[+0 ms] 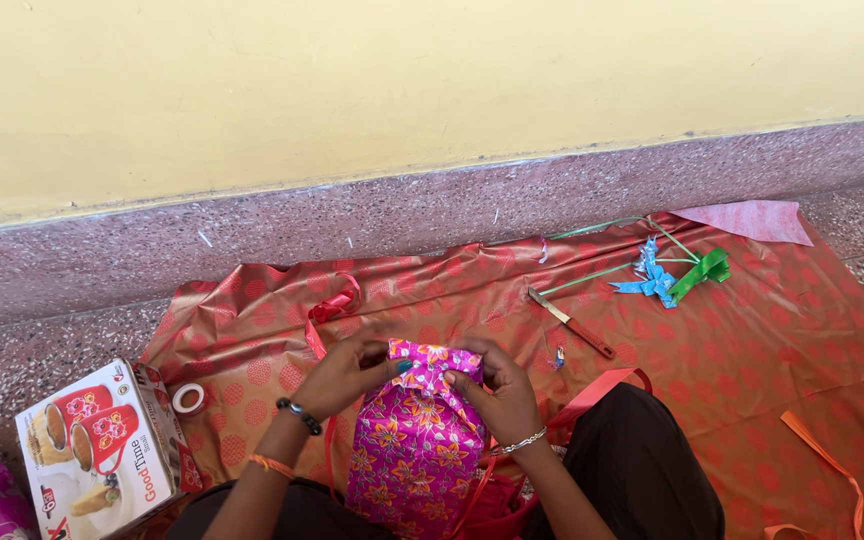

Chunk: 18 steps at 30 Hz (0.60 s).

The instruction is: The person wraps a small box with floral-patterned wrapping paper, folds the edges, and secures them with tape. They then place a red ribbon on top of the wrapped box.

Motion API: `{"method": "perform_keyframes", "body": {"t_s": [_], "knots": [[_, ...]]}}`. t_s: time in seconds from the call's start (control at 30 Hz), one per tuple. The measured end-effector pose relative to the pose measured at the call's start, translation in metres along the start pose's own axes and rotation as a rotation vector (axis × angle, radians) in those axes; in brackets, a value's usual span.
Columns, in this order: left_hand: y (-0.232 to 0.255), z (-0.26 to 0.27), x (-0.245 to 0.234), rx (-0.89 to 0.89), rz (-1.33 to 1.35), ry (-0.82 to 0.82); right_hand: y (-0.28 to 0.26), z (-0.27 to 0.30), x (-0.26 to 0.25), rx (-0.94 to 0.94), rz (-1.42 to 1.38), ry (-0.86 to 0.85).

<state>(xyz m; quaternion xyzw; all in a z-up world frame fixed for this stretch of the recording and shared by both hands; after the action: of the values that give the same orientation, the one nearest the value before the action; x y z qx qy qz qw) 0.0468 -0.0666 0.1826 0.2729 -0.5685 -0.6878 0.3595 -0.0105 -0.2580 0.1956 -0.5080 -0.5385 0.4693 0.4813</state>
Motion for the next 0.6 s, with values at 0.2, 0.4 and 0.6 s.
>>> {"method": "perform_keyframes", "body": {"t_s": [0.2,0.4,0.6], "knots": [[0.005,0.001,-0.004,0.039,-0.081,-0.089,-0.015,0.000,0.001,-0.037,0.106,-0.026],[0.020,0.017,-0.001,0.184,-0.430,0.105,-0.001,0.016,-0.008,0.113,0.326,-0.054],[0.054,0.037,0.009,0.422,-0.617,-0.044,-0.028,0.027,0.007,-0.283,0.397,-0.139]]}}
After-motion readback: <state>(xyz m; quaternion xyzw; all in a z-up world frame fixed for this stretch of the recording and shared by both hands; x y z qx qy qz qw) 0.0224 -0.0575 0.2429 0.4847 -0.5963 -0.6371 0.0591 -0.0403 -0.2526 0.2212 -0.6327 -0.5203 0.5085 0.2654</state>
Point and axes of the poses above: each hand's wrist, its own z-axis away from the middle knuckle, its own x-axis out of the palm, y = z × x, the point moved 9 cm from there along -z, towards the middle knuckle, and after that the axes turned 4 degrees about -x, right-handed, at the moved point
